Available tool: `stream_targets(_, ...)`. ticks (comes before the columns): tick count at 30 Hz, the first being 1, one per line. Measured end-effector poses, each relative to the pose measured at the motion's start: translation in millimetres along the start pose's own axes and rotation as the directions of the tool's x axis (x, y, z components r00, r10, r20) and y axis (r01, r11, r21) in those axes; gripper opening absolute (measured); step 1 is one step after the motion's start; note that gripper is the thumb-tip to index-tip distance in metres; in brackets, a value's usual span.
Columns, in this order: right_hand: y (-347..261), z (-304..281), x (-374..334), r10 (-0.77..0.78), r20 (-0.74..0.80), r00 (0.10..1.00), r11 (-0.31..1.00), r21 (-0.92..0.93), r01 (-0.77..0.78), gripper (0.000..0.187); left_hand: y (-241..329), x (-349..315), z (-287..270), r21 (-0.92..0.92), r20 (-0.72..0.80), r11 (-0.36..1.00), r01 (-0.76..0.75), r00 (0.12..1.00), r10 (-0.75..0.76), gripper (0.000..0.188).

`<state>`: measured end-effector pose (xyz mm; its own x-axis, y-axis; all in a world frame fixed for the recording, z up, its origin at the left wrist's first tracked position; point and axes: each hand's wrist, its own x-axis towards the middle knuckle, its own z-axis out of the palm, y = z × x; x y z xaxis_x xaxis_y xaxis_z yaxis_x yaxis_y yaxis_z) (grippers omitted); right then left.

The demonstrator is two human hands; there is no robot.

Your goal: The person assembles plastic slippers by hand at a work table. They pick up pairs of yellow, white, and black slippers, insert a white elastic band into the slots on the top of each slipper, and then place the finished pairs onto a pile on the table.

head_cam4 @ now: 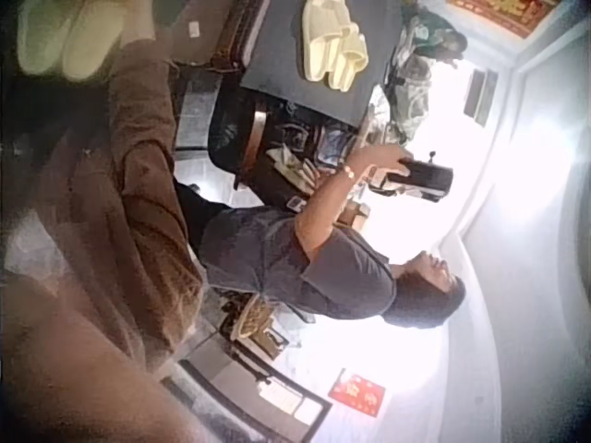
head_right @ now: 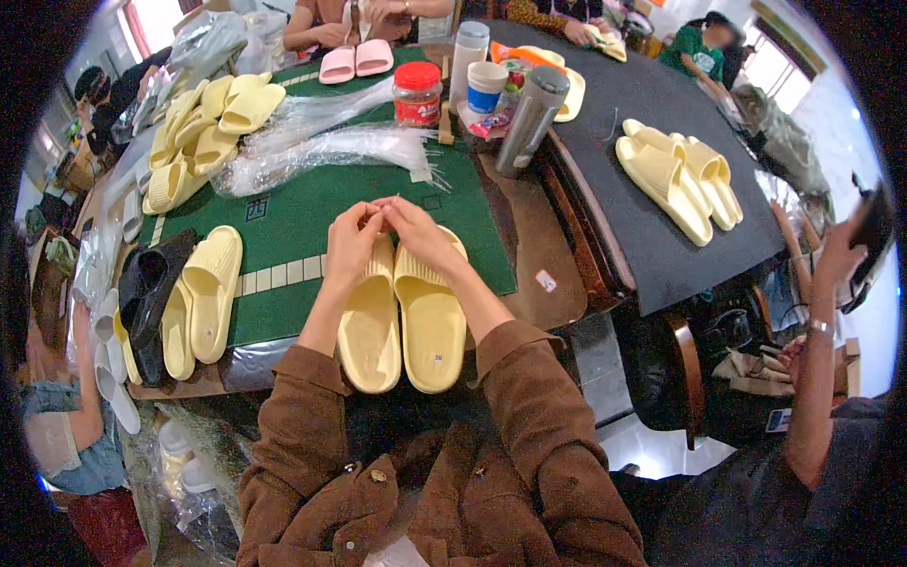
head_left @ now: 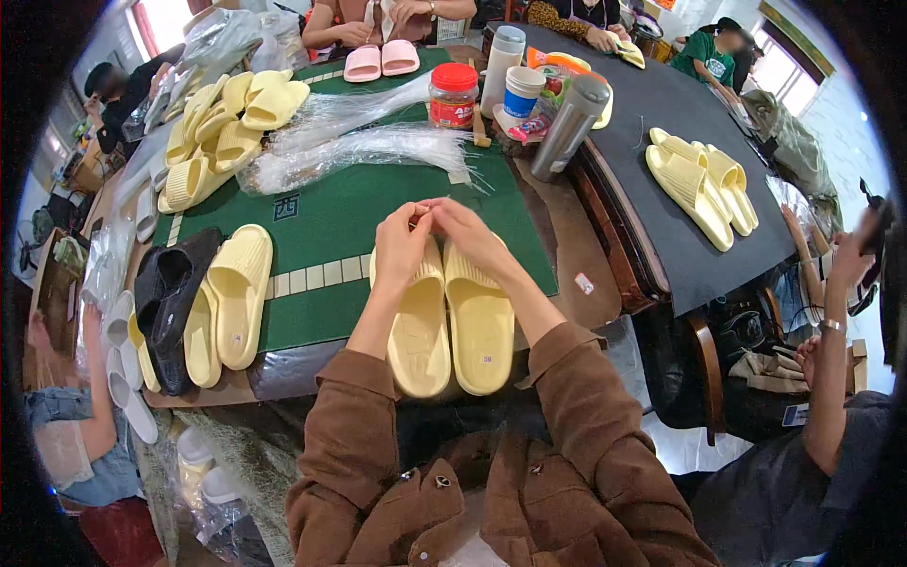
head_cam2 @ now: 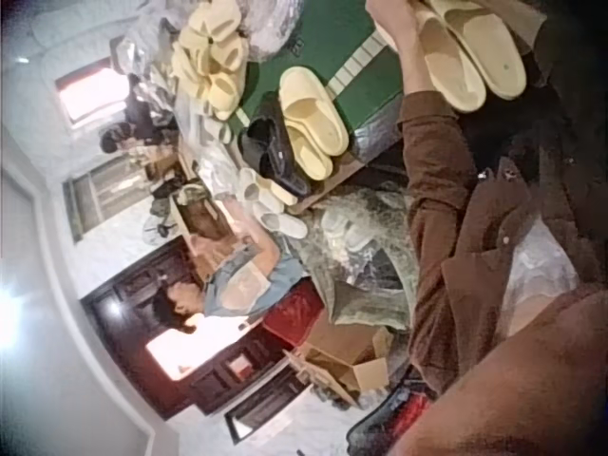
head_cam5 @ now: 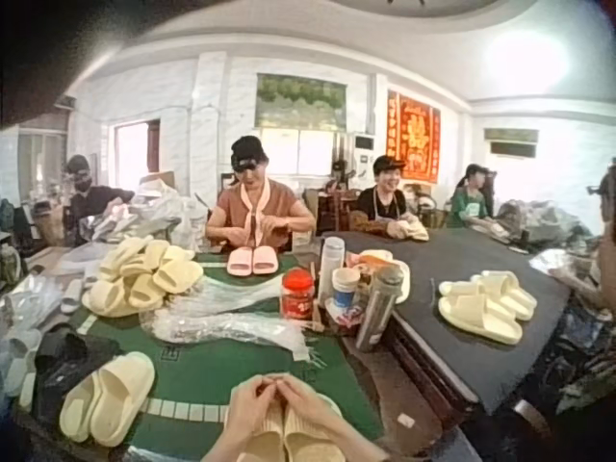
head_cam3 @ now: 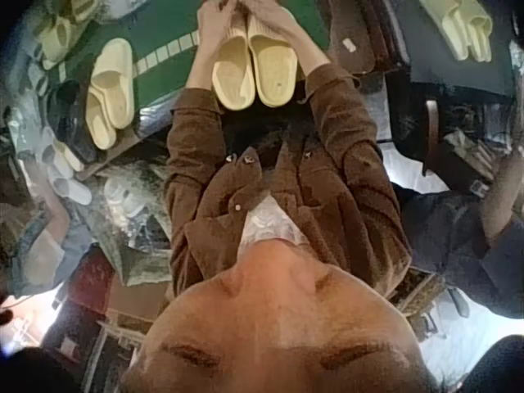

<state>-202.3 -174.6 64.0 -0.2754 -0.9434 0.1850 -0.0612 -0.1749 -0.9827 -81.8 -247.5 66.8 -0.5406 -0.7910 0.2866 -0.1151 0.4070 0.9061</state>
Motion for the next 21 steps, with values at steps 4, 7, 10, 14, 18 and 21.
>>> stream_targets(4,1,-2,-1,-0.044,0.018,0.999,0.998,-0.049,0.045,0.028,8,-2,-1,-0.022,0.017,0.998,0.057,0.998,-0.056,0.019)
stream_targets(7,-2,-3,-2,-0.035,-0.046,0.998,0.993,0.109,0.040,0.026,4,-3,-1,-0.027,0.024,0.999,0.039,0.999,-0.039,0.019)
stream_targets(10,-6,-2,-5,-0.022,-0.093,0.995,0.974,0.221,0.042,0.024,3,-3,-2,0.006,0.036,0.999,0.045,0.998,-0.045,0.019)
stream_targets(14,-10,-3,-7,-0.049,-0.108,0.993,0.979,0.192,0.069,0.024,5,-5,-2,0.038,0.026,0.999,0.032,0.999,-0.033,0.018)
stream_targets(18,-9,-9,-7,-0.022,-0.171,0.985,0.961,0.267,0.067,0.024,6,-3,-1,0.087,0.092,0.995,0.040,0.995,-0.048,0.017)
stream_targets(21,-9,-10,-7,0.004,-0.135,0.991,0.970,0.243,0.029,0.027,1,-3,-1,0.061,0.110,0.998,0.031,0.993,-0.038,0.017)
